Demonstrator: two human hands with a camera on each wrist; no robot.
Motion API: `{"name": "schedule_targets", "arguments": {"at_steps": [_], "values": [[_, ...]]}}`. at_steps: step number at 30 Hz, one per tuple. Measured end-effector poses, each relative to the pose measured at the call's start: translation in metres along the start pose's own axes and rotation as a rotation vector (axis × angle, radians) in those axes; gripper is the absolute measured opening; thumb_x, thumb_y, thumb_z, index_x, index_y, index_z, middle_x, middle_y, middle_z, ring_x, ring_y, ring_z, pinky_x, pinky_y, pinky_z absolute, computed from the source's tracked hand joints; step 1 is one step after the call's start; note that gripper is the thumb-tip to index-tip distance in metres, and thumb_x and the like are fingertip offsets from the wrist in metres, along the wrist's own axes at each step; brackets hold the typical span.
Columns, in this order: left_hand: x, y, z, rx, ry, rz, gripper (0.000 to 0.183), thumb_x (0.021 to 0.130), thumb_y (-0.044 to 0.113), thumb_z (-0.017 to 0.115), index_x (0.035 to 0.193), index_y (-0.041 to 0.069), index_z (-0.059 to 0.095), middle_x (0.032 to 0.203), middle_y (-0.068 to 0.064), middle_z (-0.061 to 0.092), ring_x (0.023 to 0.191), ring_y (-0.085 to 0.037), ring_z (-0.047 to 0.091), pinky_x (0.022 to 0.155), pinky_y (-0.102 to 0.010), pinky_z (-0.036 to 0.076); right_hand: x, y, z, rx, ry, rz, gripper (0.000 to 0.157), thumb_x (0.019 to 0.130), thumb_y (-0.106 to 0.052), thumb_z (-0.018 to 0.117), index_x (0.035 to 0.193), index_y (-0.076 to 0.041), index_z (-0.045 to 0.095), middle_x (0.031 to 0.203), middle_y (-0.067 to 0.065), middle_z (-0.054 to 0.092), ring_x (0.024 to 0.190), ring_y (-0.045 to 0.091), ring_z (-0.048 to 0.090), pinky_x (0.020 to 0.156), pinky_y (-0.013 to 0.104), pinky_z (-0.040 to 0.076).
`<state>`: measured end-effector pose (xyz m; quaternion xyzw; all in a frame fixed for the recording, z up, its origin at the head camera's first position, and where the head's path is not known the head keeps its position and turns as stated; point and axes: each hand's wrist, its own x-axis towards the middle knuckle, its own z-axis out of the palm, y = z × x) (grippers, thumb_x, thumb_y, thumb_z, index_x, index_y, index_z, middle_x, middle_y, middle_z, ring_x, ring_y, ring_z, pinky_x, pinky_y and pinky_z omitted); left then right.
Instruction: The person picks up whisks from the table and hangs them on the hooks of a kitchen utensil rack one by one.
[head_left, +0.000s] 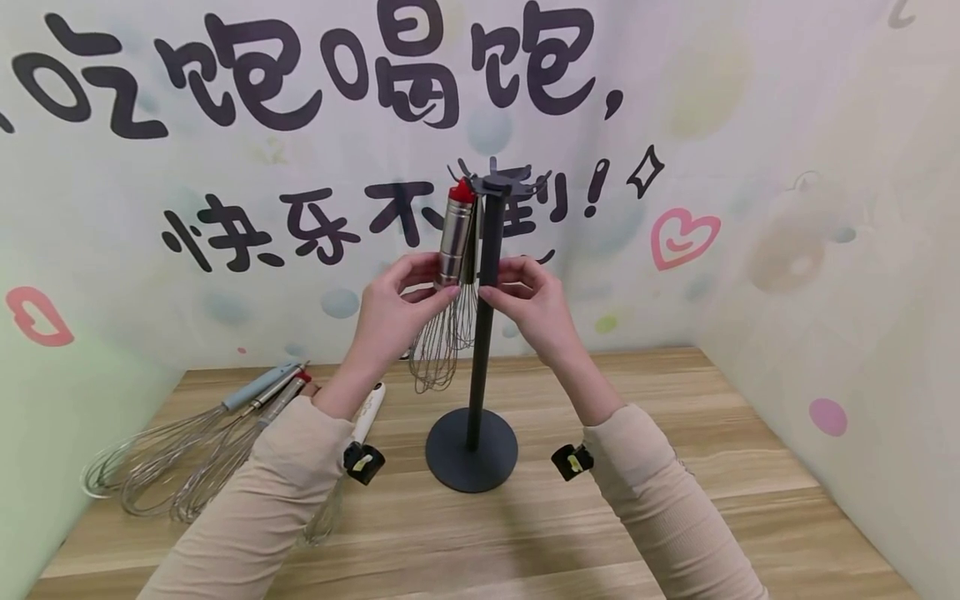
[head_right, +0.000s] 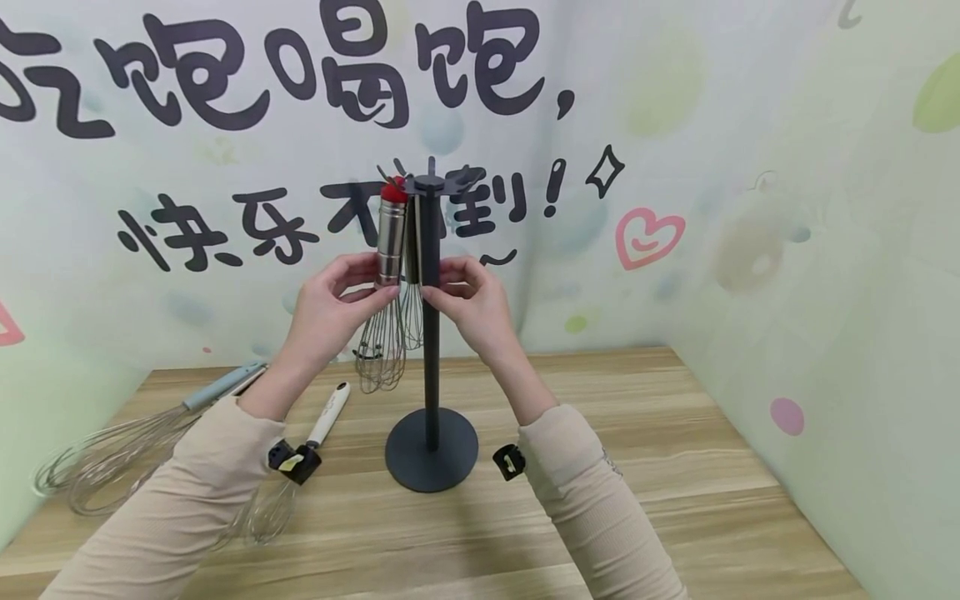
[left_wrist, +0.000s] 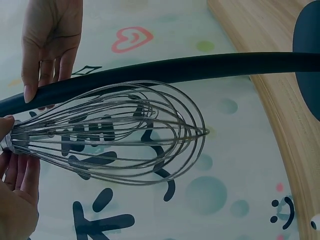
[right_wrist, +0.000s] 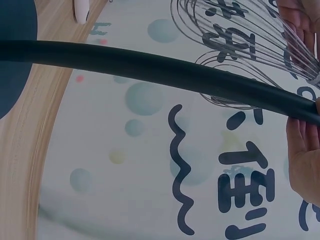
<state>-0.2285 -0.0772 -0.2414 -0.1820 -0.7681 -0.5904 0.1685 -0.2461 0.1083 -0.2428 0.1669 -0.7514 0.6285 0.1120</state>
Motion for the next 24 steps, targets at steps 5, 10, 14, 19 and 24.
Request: {"name": "schedule_targets", "arguments": {"at_steps": [5,10,14,19,24], "values": [[0.000,-0.001,0.001,0.004,-0.008,0.018,0.046,0.086,0.013,0.070,0.129,0.006,0.056,0.125,-0.011,0.062,0.112,-0.023,0.061,0.096,-0.035,0.053,0.000,0.000,0.000,0.017,0.001,0.004,0.034,0.086,-0.003,0.068,0.118,0.000,0.058,0.102,0.005,0.065,0.090,0.013,0.065,0.084,0.023,0.053],[-0.001,-0.004,0.001,0.040,-0.007,0.024,0.043,0.087,0.012,0.069,0.128,0.004,0.057,0.122,-0.014,0.063,0.111,-0.025,0.062,0.096,-0.036,0.053,-0.002,0.000,0.001,0.022,0.005,0.017,0.035,0.087,-0.004,0.067,0.120,-0.001,0.057,0.109,0.011,0.065,0.095,0.016,0.065,0.087,0.025,0.054],[-0.002,-0.007,-0.001,0.061,0.001,0.031,0.041,0.088,0.011,0.067,0.127,0.004,0.057,0.121,-0.016,0.063,0.110,-0.028,0.062,0.095,-0.038,0.053,-0.002,0.001,0.001,0.027,0.002,0.027,0.035,0.088,-0.005,0.066,0.122,-0.001,0.057,0.115,0.015,0.063,0.099,0.018,0.065,0.090,0.027,0.054],[-0.002,-0.009,-0.005,0.080,0.020,0.019,0.038,0.089,0.014,0.066,0.126,0.005,0.058,0.115,-0.015,0.064,0.106,-0.025,0.062,0.095,-0.038,0.053,-0.001,0.003,-0.001,0.040,-0.015,0.032,0.035,0.089,-0.003,0.064,0.123,0.000,0.055,0.117,0.015,0.061,0.101,0.017,0.063,0.093,0.028,0.054],[-0.003,-0.012,-0.011,0.093,0.038,0.005,0.035,0.091,0.014,0.063,0.125,0.005,0.059,0.112,-0.015,0.065,0.104,-0.023,0.062,0.091,-0.029,0.054,-0.001,0.002,-0.003,0.029,-0.046,0.046,0.038,0.090,-0.004,0.062,0.128,-0.001,0.054,0.121,0.015,0.059,0.108,0.021,0.062,0.096,0.030,0.052]]}}
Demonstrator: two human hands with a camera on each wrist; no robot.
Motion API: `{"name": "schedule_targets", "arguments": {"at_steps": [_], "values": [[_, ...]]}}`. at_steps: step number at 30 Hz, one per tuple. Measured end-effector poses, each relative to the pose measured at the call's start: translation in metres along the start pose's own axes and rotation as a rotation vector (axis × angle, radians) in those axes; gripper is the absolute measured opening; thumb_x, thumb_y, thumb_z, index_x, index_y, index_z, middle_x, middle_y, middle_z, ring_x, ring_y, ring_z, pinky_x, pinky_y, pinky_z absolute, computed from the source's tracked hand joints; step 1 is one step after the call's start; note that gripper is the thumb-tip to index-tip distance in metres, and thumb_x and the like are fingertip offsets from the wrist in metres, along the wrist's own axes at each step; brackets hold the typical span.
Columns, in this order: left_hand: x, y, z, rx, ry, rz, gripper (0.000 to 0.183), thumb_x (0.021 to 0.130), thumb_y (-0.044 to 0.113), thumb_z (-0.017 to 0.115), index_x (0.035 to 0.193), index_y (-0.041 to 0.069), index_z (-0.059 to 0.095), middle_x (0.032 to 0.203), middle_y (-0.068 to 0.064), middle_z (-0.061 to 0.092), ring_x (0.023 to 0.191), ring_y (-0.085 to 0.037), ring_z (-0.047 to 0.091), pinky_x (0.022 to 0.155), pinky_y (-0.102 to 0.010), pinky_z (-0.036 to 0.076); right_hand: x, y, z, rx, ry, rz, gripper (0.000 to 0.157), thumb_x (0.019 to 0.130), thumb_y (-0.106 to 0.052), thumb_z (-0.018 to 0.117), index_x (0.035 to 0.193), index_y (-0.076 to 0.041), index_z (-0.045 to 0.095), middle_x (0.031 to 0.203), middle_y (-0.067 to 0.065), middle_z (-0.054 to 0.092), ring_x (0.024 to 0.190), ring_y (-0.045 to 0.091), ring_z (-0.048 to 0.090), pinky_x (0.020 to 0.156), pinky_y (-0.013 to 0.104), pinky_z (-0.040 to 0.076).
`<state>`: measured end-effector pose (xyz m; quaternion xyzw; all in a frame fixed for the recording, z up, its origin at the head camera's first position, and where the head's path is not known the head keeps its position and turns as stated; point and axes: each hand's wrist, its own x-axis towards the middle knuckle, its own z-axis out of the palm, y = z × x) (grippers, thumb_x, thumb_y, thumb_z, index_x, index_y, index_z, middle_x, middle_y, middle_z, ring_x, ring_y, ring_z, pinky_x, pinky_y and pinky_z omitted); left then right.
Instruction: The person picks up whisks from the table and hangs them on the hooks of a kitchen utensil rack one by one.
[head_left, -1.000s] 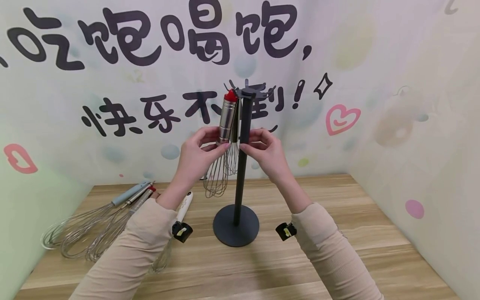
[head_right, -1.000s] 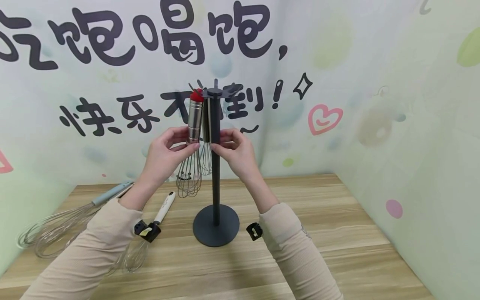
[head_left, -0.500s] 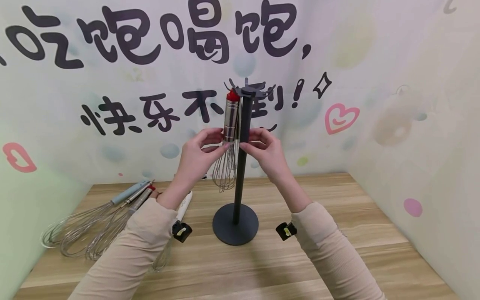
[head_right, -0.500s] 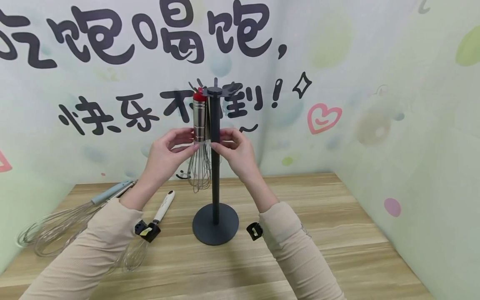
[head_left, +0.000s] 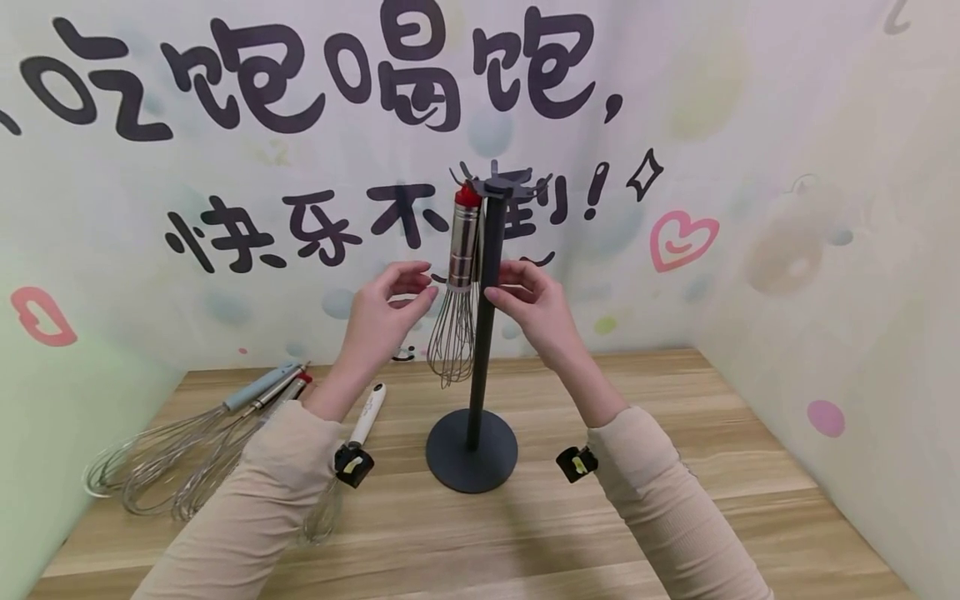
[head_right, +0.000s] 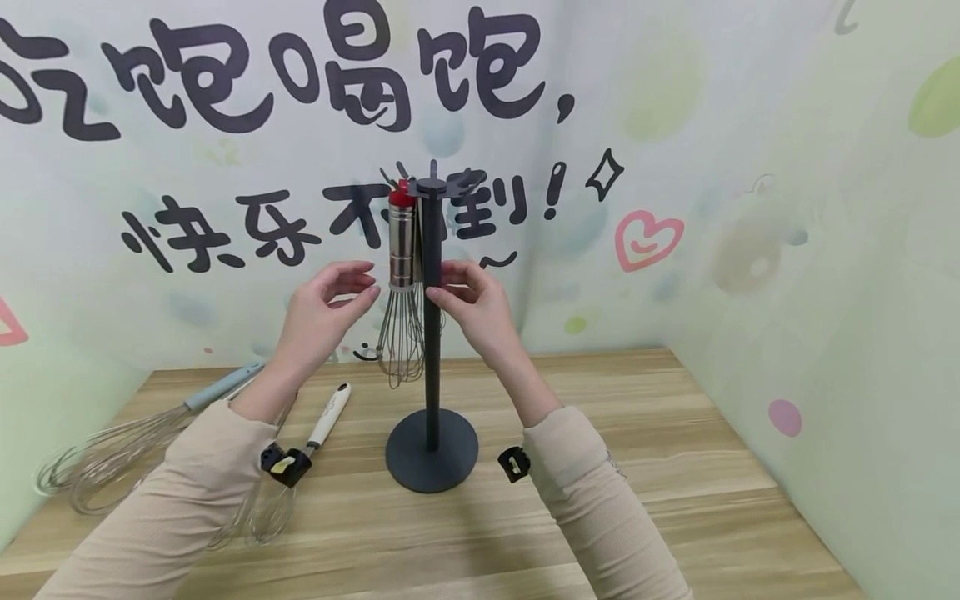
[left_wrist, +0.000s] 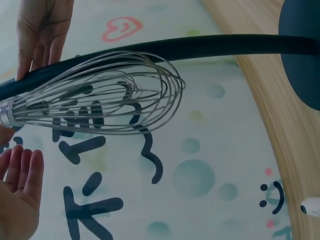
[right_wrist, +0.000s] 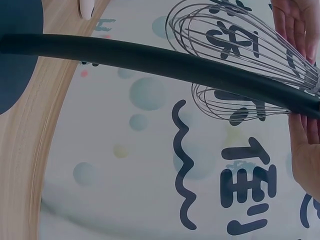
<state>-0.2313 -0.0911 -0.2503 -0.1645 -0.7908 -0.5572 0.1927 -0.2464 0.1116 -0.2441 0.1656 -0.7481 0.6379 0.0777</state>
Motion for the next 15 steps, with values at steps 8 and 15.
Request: {"name": "schedule_targets", "arguments": {"at_steps": [8,15], "values": [[0.001,-0.017,-0.009,0.069,0.011,-0.059,0.034,0.093,0.013,0.059,0.126,0.004,0.058,0.112,-0.016,0.065,0.104,-0.024,0.062,0.088,-0.028,0.053,-0.001,-0.001,-0.002,-0.023,-0.031,-0.002,0.041,0.090,-0.005,0.063,0.130,-0.002,0.055,0.127,0.018,0.059,0.115,0.024,0.060,0.098,0.031,0.051],[-0.001,-0.035,-0.017,0.117,0.020,-0.097,0.034,0.094,0.012,0.057,0.127,0.002,0.056,0.113,-0.020,0.065,0.105,-0.028,0.062,0.094,-0.041,0.052,0.000,0.002,-0.004,-0.028,-0.058,-0.026,0.042,0.089,-0.003,0.062,0.130,-0.002,0.055,0.124,0.018,0.059,0.104,0.016,0.062,0.088,0.021,0.052]]}}
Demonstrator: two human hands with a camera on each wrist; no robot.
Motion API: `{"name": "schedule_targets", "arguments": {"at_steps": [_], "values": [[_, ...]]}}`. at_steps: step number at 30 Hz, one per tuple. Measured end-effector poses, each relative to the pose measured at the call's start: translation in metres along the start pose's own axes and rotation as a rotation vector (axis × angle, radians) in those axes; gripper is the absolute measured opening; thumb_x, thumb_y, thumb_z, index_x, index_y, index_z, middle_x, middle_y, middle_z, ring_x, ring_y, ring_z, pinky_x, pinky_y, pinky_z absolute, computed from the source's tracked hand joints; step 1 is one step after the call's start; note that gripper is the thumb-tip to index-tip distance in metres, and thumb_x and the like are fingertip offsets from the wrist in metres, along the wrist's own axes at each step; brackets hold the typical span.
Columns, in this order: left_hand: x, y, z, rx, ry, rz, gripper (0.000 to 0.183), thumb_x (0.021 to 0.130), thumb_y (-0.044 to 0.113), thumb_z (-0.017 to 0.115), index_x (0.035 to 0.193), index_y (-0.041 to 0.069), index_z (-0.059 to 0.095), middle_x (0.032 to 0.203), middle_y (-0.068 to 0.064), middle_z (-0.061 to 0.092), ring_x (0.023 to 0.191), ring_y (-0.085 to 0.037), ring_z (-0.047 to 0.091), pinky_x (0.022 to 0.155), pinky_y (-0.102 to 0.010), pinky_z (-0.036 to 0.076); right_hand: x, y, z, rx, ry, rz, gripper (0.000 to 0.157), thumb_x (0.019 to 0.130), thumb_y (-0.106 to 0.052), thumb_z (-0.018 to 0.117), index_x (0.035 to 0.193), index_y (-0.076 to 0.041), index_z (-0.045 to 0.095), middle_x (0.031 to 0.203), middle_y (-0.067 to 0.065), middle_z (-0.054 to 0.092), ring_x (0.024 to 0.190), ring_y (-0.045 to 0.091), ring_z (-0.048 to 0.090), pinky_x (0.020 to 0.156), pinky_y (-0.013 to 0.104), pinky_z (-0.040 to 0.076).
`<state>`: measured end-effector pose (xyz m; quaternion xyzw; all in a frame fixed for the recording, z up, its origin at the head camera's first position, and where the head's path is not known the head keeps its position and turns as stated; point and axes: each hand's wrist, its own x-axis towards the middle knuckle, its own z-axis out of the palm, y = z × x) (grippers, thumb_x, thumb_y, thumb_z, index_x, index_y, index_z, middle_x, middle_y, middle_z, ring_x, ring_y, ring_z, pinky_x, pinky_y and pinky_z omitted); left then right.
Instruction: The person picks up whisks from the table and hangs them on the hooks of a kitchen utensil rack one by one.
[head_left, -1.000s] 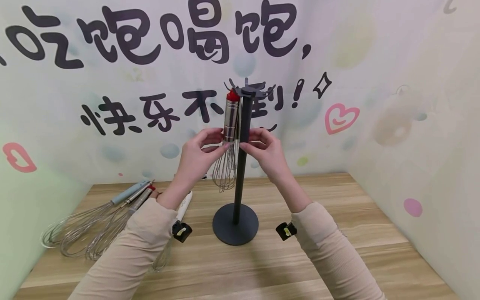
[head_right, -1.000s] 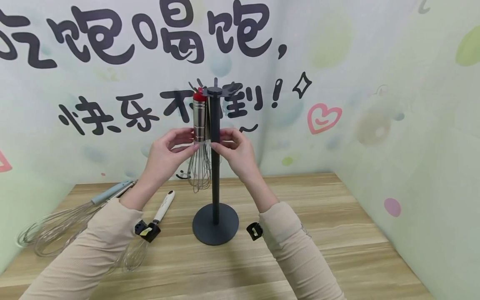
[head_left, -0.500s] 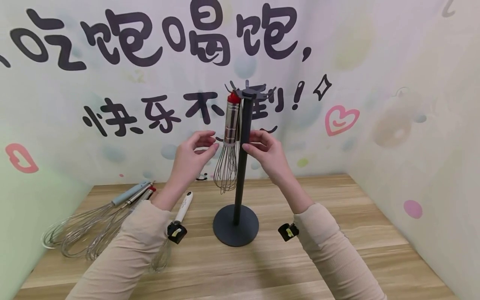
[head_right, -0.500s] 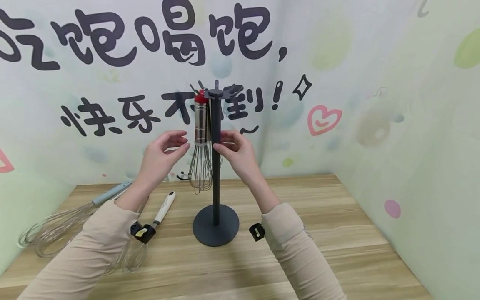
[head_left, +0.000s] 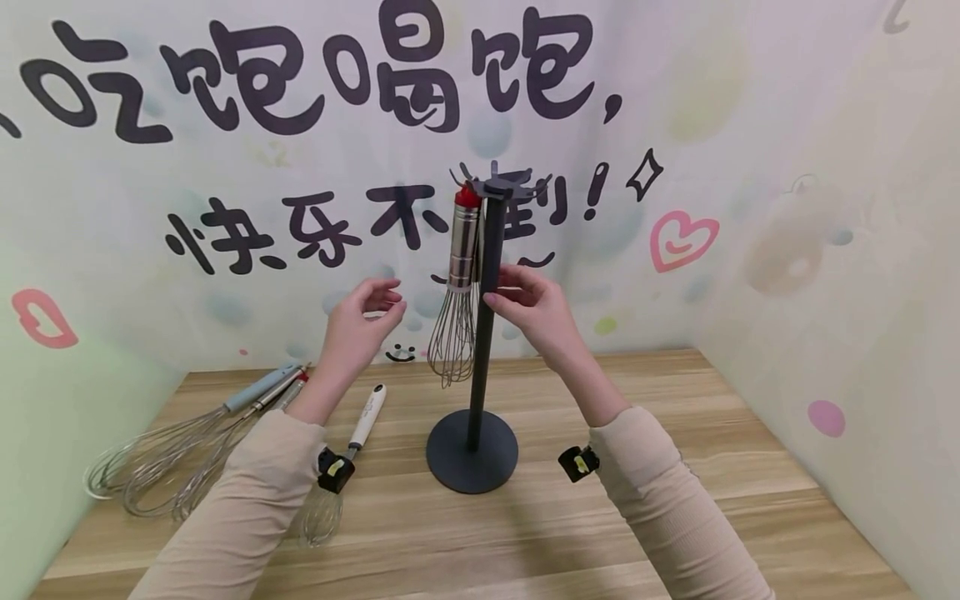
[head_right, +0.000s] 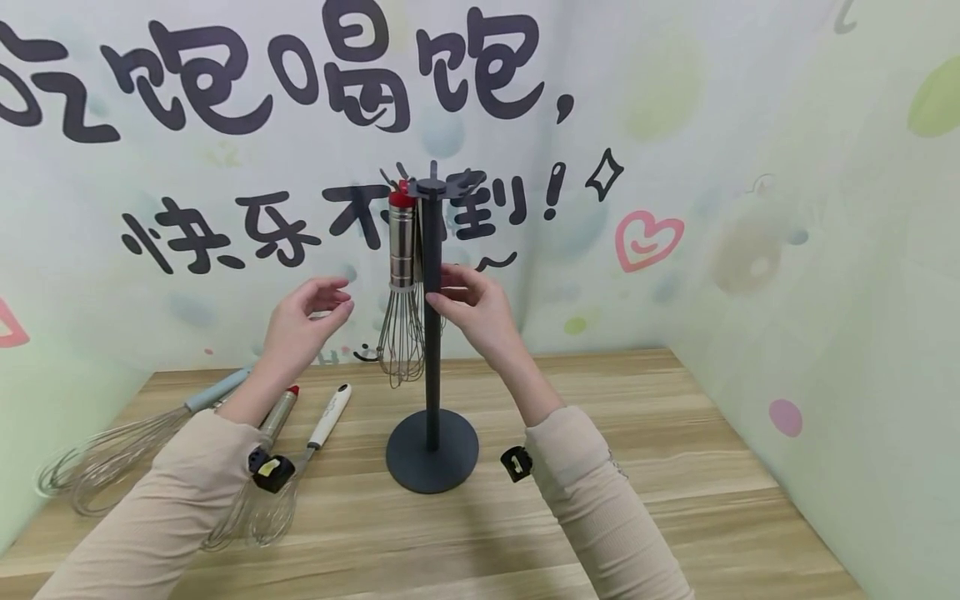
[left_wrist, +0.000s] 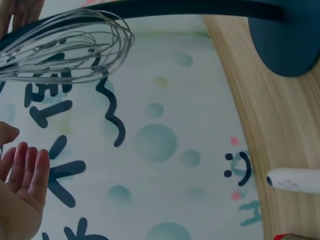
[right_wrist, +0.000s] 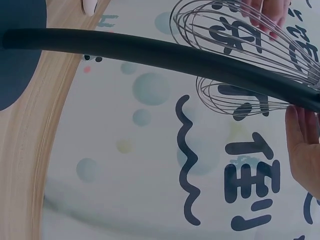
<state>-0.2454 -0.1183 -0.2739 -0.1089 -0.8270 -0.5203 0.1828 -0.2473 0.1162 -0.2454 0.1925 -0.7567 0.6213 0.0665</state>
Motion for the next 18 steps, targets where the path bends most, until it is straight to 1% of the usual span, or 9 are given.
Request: {"name": "schedule_targets", "arguments": {"at_steps": [5,8,11,14,15,18], "values": [[-0.003,-0.012,-0.003,0.035,-0.014,-0.026,0.036,0.093,0.011,0.057,0.128,0.000,0.055,0.115,-0.021,0.064,0.106,-0.031,0.062,0.093,-0.042,0.052,0.000,0.001,-0.001,0.000,-0.010,-0.001,0.042,0.089,-0.002,0.062,0.130,-0.001,0.054,0.122,0.018,0.060,0.103,0.016,0.062,0.086,0.021,0.053],[-0.005,-0.020,-0.005,0.068,-0.024,-0.065,0.036,0.094,0.012,0.056,0.128,0.001,0.054,0.116,-0.022,0.063,0.107,-0.033,0.062,0.092,-0.042,0.052,-0.001,0.002,-0.001,0.001,-0.017,0.004,0.041,0.089,-0.001,0.062,0.129,0.000,0.054,0.122,0.018,0.060,0.108,0.019,0.061,0.088,0.021,0.052],[-0.007,-0.031,-0.008,0.098,-0.035,-0.102,0.037,0.094,0.013,0.056,0.129,0.001,0.054,0.117,-0.022,0.063,0.108,-0.033,0.062,0.087,-0.034,0.052,-0.001,0.002,-0.001,0.000,-0.020,0.011,0.040,0.089,-0.002,0.062,0.128,0.001,0.054,0.122,0.019,0.059,0.111,0.022,0.060,0.089,0.021,0.052],[-0.008,-0.043,-0.009,0.125,-0.045,-0.119,0.037,0.094,0.012,0.056,0.129,-0.001,0.054,0.116,-0.023,0.064,0.108,-0.034,0.062,0.086,-0.032,0.051,-0.001,0.002,0.000,-0.004,-0.018,0.010,0.039,0.089,-0.002,0.062,0.127,0.002,0.054,0.121,0.019,0.059,0.110,0.022,0.060,0.089,0.020,0.052],[-0.009,-0.047,-0.009,0.134,-0.051,-0.118,0.037,0.094,0.012,0.056,0.129,-0.002,0.053,0.116,-0.023,0.064,0.108,-0.035,0.063,0.085,-0.032,0.051,-0.001,0.002,0.000,-0.005,-0.018,0.007,0.039,0.089,-0.002,0.062,0.127,0.002,0.054,0.120,0.018,0.059,0.109,0.021,0.060,0.089,0.020,0.052],[-0.010,-0.056,-0.010,0.167,-0.070,-0.120,0.038,0.093,0.011,0.055,0.128,-0.003,0.053,0.116,-0.025,0.063,0.108,-0.037,0.062,0.089,-0.041,0.051,0.000,0.003,0.000,-0.008,-0.018,-0.007,0.038,0.089,-0.001,0.062,0.126,0.002,0.054,0.118,0.016,0.060,0.103,0.017,0.062,0.087,0.019,0.052]]}}
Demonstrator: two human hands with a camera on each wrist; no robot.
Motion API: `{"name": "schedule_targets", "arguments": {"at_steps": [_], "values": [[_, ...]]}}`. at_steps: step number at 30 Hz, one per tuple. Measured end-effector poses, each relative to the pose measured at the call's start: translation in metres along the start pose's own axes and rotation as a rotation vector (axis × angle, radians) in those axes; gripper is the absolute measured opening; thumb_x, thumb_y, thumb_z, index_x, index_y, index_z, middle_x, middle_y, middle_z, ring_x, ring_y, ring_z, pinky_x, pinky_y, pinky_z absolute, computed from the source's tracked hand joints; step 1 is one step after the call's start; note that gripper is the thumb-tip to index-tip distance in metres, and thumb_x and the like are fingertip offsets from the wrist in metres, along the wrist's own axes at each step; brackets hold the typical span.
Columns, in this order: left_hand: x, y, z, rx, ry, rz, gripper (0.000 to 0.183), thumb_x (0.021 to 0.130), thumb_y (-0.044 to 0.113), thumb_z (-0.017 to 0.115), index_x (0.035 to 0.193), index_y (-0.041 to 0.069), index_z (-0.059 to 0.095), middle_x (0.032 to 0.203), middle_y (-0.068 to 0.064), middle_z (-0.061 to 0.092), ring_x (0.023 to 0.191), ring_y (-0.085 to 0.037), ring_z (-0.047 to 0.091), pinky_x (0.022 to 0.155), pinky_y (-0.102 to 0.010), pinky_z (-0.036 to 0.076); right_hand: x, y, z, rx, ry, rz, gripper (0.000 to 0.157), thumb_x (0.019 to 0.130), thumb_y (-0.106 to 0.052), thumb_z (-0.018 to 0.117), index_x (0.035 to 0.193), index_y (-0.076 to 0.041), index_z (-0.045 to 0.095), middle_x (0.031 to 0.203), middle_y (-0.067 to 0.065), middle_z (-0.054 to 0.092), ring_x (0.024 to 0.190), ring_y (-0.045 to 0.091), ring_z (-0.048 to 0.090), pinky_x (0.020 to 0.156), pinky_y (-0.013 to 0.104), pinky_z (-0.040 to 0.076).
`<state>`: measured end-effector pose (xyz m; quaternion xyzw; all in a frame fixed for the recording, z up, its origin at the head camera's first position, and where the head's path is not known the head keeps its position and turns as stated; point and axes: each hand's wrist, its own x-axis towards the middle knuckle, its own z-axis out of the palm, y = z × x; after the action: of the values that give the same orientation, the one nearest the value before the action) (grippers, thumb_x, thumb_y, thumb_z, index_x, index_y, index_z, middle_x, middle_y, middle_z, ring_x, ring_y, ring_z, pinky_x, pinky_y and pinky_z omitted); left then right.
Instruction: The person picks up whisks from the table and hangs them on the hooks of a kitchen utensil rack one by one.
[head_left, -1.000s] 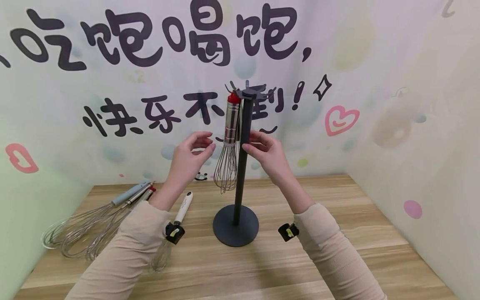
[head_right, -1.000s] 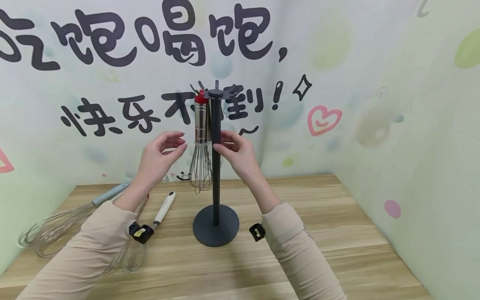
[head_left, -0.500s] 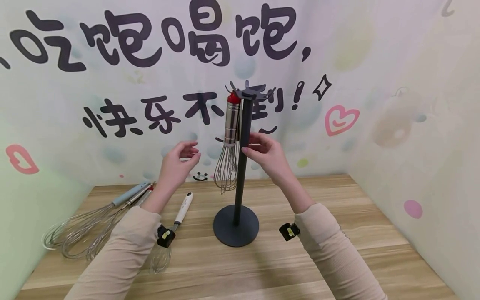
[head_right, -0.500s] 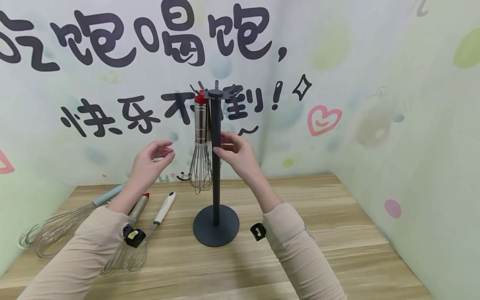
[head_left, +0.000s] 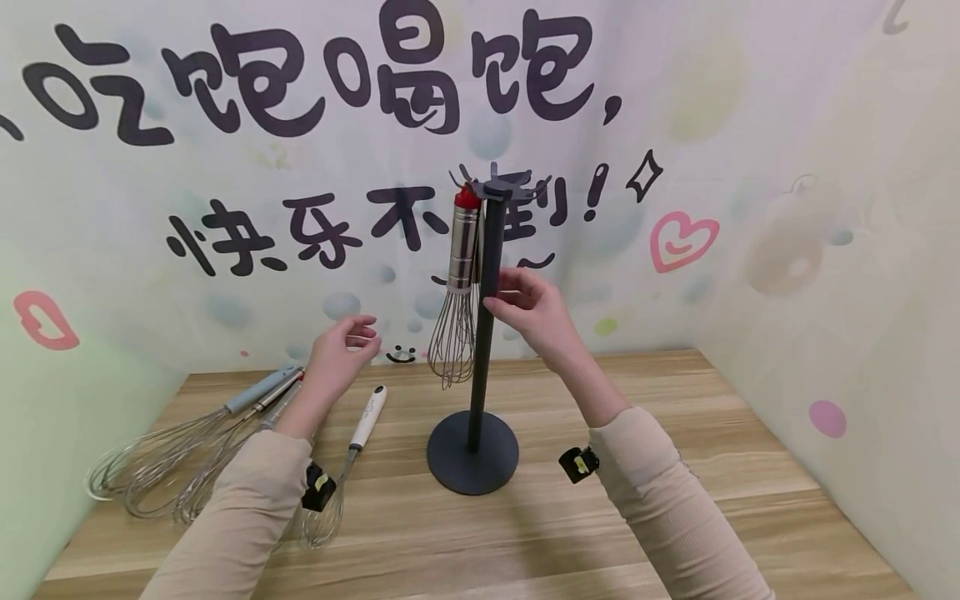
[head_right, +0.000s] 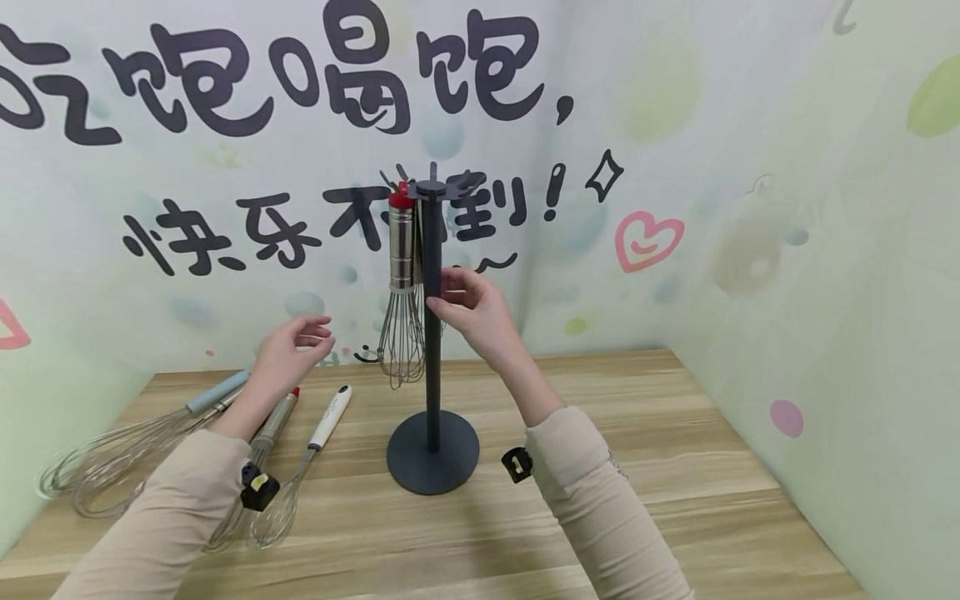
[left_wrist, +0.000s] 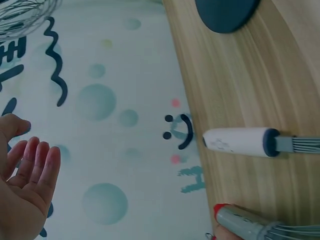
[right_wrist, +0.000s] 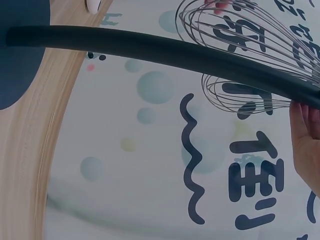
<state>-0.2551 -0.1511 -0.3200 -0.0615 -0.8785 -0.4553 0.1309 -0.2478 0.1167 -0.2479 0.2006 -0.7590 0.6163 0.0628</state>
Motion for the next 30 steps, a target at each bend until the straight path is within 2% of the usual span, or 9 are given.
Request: {"name": "schedule_targets", "arguments": {"at_steps": [7,17,23,30], "values": [[-0.005,-0.015,0.003,0.097,-0.050,-0.025,0.038,0.094,0.014,0.055,0.127,-0.005,0.053,0.117,-0.027,0.062,0.108,-0.040,0.061,0.092,-0.049,0.050,0.002,0.004,-0.001,0.007,-0.013,-0.022,0.038,0.089,0.000,0.062,0.125,0.002,0.054,0.113,0.011,0.060,0.096,0.011,0.062,0.084,0.018,0.052],[-0.006,-0.034,0.007,0.154,-0.117,-0.064,0.041,0.091,0.009,0.054,0.128,-0.007,0.050,0.120,-0.029,0.060,0.110,-0.041,0.060,0.093,-0.049,0.051,0.003,0.005,0.000,0.029,-0.007,-0.021,0.038,0.088,0.000,0.062,0.125,0.002,0.053,0.109,0.005,0.061,0.096,0.011,0.061,0.082,0.018,0.052],[-0.008,-0.045,0.015,0.152,-0.147,-0.091,0.043,0.090,0.010,0.053,0.130,-0.006,0.050,0.122,-0.028,0.058,0.111,-0.040,0.058,0.094,-0.048,0.050,0.003,0.006,0.001,0.029,0.003,-0.032,0.038,0.089,0.000,0.062,0.125,0.001,0.054,0.111,0.008,0.061,0.097,0.013,0.060,0.082,0.019,0.052],[-0.013,-0.053,0.022,0.204,-0.166,-0.089,0.041,0.091,0.010,0.054,0.129,-0.005,0.051,0.121,-0.027,0.059,0.109,-0.039,0.059,0.090,-0.048,0.051,0.002,0.004,0.001,0.013,0.015,-0.037,0.037,0.089,0.000,0.062,0.125,0.002,0.054,0.114,0.013,0.060,0.100,0.016,0.060,0.083,0.019,0.052]]}}
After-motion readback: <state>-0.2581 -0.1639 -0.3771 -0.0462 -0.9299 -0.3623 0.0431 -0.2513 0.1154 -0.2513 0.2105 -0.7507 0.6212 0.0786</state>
